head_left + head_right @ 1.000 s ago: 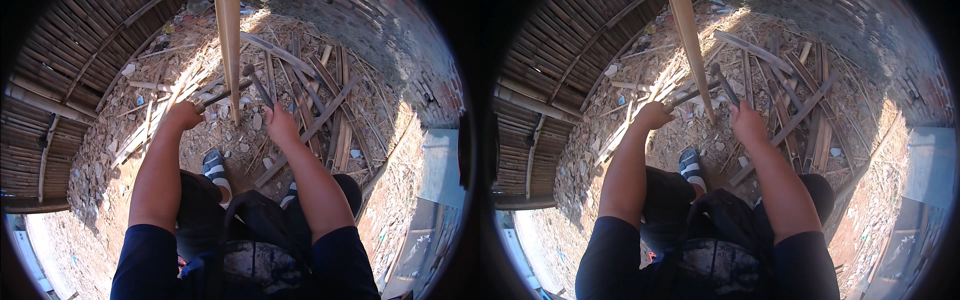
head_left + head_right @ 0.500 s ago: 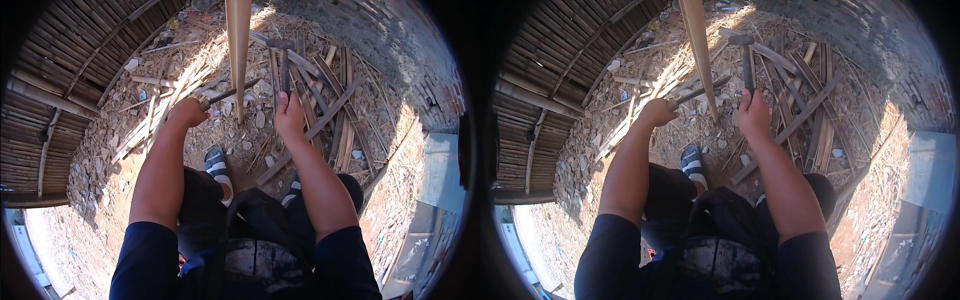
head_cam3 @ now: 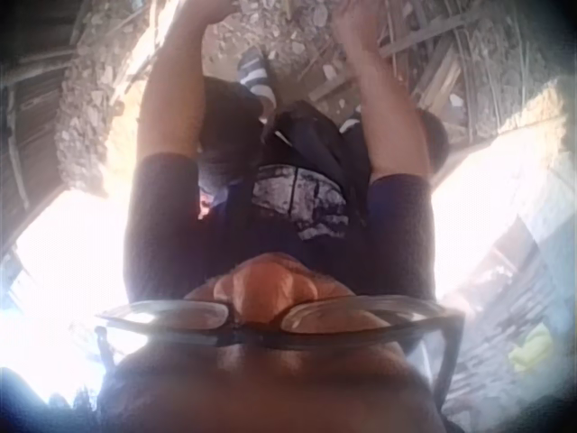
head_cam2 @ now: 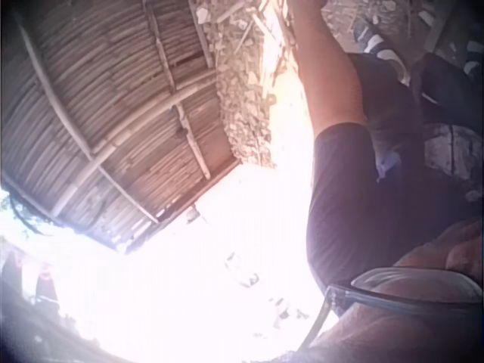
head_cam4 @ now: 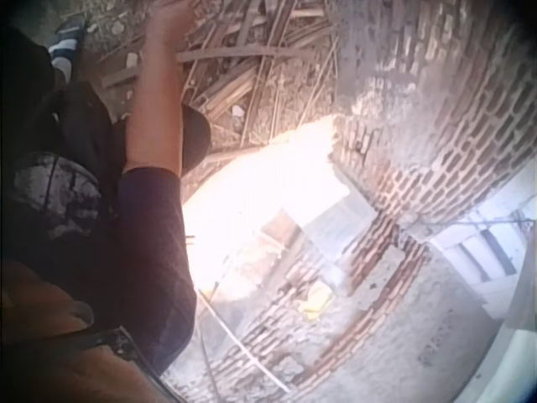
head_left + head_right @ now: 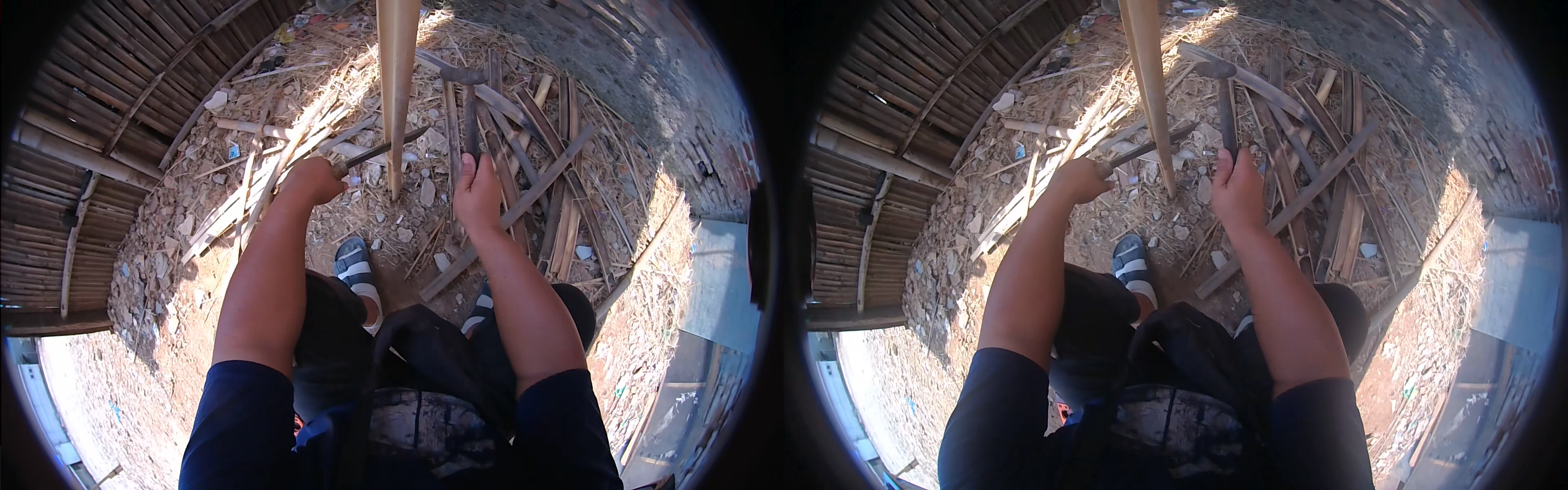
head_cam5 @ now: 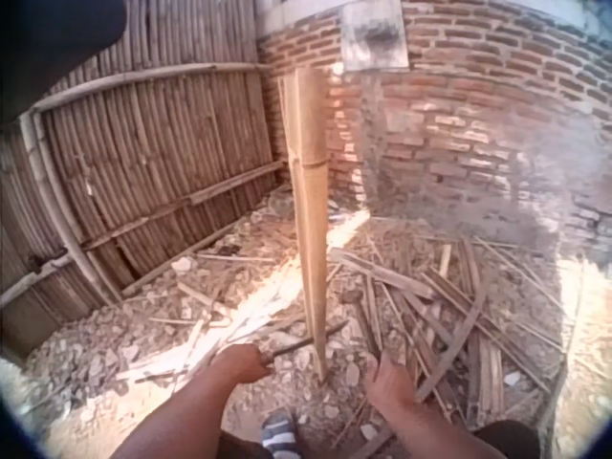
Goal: The person splits a piece of bamboo by placing a knife against it and striking the spine of the knife with a hammer.
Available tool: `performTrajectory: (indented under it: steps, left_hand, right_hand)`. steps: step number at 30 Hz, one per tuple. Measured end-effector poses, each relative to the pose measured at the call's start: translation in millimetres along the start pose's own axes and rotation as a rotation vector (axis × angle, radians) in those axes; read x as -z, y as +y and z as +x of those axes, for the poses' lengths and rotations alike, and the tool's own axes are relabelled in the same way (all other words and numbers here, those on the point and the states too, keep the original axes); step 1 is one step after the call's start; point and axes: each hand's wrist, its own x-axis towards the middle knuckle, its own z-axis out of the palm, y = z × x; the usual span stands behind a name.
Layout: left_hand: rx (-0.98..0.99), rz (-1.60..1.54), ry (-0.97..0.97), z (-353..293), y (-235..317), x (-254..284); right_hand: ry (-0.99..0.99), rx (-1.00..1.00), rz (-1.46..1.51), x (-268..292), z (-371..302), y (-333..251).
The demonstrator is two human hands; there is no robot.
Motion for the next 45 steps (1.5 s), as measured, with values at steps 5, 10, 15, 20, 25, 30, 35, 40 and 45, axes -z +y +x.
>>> performTrajectory:
  steps: [5, 10, 15, 20, 25, 30, 35, 40, 45]
  left_hand:
    - [0.009, -0.013, -0.019, 5.4, -4.6, -6.2]
    - [-0.012, 0.041, -0.013, 3.0, -10.1, -15.4]
    - [-0.008, 0.021, -0.029, 3.8, -2.0, -8.5]
    - [-0.030, 0.075, -0.046, 12.1, -8.1, -13.6]
    - [0.014, -0.002, -0.036, 2.8, -6.8, -12.4]
    - [0.054, -0.052, -0.033, -5.0, 2.5, -0.8]
    - [0.105, -0.104, -0.026, -19.9, 19.8, 17.5]
    - [0.113, -0.115, 0.000, -10.4, 11.1, 4.6]
    - [0.044, -0.034, 0.005, 5.4, -1.5, -15.8]
  right_hand:
    - [-0.258, -0.104, -0.231, -29.3, -1.5, 42.3]
    - [0.024, 0.021, 0.014, -6.7, 15.7, 10.8]
    - [0.192, 0.001, 0.191, 9.0, 13.8, -14.2]
    - [-0.220, -0.094, -0.234, -48.8, -10.5, 61.5]
    - [-0.135, -0.072, -0.014, -14.6, 7.8, 17.4]
    - [0.094, -0.074, 0.252, 3.3, 16.4, -14.3]
    - [-0.217, -0.123, -0.268, -26.2, -7.3, 35.4]
    - [-0.122, -0.094, -0.092, -26.7, 3.4, 30.9]
    - [0.164, -0.033, 0.197, 7.8, 18.1, -20.3]
